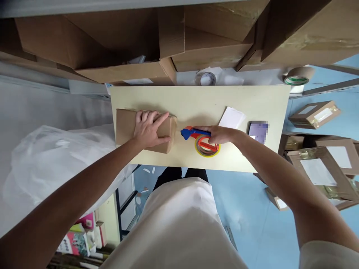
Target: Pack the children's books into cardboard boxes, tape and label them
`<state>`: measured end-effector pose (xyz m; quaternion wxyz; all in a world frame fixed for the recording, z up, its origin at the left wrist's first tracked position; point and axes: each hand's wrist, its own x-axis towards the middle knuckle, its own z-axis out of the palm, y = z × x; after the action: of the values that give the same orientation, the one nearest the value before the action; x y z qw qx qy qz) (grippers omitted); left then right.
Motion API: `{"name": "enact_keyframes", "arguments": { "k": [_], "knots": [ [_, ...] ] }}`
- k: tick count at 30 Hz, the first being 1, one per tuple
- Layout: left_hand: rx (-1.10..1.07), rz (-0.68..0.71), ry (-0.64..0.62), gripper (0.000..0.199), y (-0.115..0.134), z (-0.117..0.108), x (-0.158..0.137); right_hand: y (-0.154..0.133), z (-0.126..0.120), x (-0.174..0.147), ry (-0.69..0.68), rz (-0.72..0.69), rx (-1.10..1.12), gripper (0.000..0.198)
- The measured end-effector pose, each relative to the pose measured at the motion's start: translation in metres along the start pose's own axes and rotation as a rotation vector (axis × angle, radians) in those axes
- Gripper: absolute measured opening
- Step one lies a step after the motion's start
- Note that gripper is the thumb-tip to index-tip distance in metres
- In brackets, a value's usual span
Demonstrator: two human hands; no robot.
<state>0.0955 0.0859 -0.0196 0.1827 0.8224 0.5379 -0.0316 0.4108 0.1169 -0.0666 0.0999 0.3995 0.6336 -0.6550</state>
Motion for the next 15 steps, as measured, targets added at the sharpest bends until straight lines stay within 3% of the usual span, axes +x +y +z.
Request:
{"name": "enact_keyframes", "arguments": {
  "k": [3, 7, 11, 15],
  "knots": [
    [-0.004, -0.001, -0.011, 0.089, 0.000, 0.001, 0.000, -0.017, -0.028, 0.032, -0.069, -0.073, -0.091, 0.070],
    [-0.029, -0.014, -0.051, 0.088, 0.000, 0.002, -0.001, -0.060, -0.048, 0.083, -0.322, -0.081, -0.333, 0.058],
    [-0.049, -0.026, -0.059, 0.087, -0.001, 0.002, -0.001, -0.082, -0.035, 0.109, -0.513, -0.085, -0.517, 0.050],
    [-0.058, -0.016, -0.038, 0.087, -0.002, 0.001, -0.001, -0.063, -0.023, 0.105, -0.437, -0.078, -0.422, 0.044]
  ]
}}
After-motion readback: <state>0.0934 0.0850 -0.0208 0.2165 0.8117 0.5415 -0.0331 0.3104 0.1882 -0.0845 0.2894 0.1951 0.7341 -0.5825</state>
